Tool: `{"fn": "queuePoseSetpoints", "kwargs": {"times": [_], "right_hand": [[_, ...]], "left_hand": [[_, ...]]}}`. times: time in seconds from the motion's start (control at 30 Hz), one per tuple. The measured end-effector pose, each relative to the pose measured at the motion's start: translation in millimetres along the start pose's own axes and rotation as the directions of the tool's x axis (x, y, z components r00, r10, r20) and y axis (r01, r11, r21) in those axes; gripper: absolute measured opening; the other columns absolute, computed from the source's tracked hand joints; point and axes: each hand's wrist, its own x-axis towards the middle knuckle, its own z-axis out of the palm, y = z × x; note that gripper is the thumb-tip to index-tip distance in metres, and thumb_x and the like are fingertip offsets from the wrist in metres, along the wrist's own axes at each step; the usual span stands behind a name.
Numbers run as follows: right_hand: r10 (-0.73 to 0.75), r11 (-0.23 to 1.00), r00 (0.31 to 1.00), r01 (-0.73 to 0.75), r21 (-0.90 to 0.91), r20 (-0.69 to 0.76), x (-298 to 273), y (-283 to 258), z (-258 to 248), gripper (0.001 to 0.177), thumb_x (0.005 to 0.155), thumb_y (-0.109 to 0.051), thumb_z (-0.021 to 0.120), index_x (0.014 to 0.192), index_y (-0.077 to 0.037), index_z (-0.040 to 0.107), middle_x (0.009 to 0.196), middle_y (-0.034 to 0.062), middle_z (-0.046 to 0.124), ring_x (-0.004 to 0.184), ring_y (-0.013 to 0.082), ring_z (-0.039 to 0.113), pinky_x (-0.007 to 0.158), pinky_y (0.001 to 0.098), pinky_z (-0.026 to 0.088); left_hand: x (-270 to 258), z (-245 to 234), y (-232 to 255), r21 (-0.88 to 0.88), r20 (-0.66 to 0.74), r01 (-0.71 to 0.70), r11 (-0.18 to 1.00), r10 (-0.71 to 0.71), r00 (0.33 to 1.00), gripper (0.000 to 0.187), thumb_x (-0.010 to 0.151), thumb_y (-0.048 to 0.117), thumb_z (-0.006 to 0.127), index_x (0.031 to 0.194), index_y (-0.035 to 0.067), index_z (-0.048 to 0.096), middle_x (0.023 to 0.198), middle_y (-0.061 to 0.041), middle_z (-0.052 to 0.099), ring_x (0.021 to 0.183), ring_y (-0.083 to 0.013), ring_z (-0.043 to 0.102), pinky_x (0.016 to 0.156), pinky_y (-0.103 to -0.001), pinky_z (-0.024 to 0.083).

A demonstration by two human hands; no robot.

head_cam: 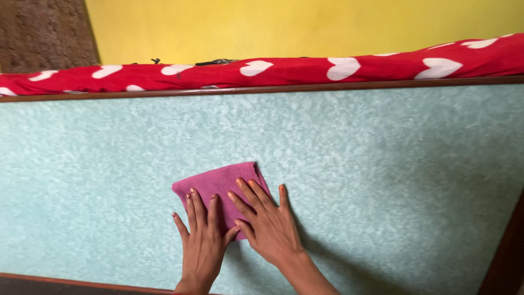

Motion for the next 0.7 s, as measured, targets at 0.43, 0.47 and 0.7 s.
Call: {"fn": "queuePoseSetpoints", "kwargs": {"times": [0.43, 0.47, 0.7], "right_hand": [[0.304, 0.858, 0.953, -0.268, -0.439, 0.013, -121.8, 173.7, -85.4, 0.086, 0.083, -0.056, 0.058, 0.155, -0.016, 0.031, 0.166, 0.0092, 0.02, 0.152, 0.027, 0.021, 0.112, 0.0766, 0.019], [0.354, 0.83, 0.935, -0.312, -0.463, 0.006, -137.4, 188.2, -94.8, 0.088, 0.081, -0.056, 0.059, 0.155, -0.017, 0.03, 0.166, 0.0114, 0.019, 0.151, 0.029, 0.02, 0.112, 0.0759, 0.019], [0.499, 0.784, 0.863, -0.411, -0.465, 0.08, -245.5, 260.5, -135.3, 0.094, 0.079, -0.039, 0.066, 0.161, -0.014, 0.028, 0.168, 0.0155, 0.012, 0.155, 0.0365, 0.014, 0.116, 0.0628, 0.024]], "left_hand": [[33.8, 55.9, 224.6, -0.339, -0.125, -0.355, 0.871, 0.333, 0.935, 0.09, 0.082, 0.052, 0.071, 0.155, 0.01, 0.039, 0.159, -0.038, 0.022, 0.149, -0.0528, 0.015, 0.12, -0.066, 0.015], [32.7, 57.7, 248.7, -0.321, -0.121, -0.41, 0.854, 0.392, 0.912, 0.087, 0.084, 0.049, 0.071, 0.155, 0.01, 0.04, 0.161, -0.035, 0.023, 0.151, -0.0494, 0.016, 0.122, -0.064, 0.015], [7.3, 63.9, 385.2, -0.058, -0.103, -0.669, 0.741, 0.662, 0.742, 0.071, 0.09, 0.042, 0.062, 0.153, 0.016, 0.043, 0.172, -0.006, 0.022, 0.158, -0.0252, 0.018, 0.127, -0.046, 0.016]]}}
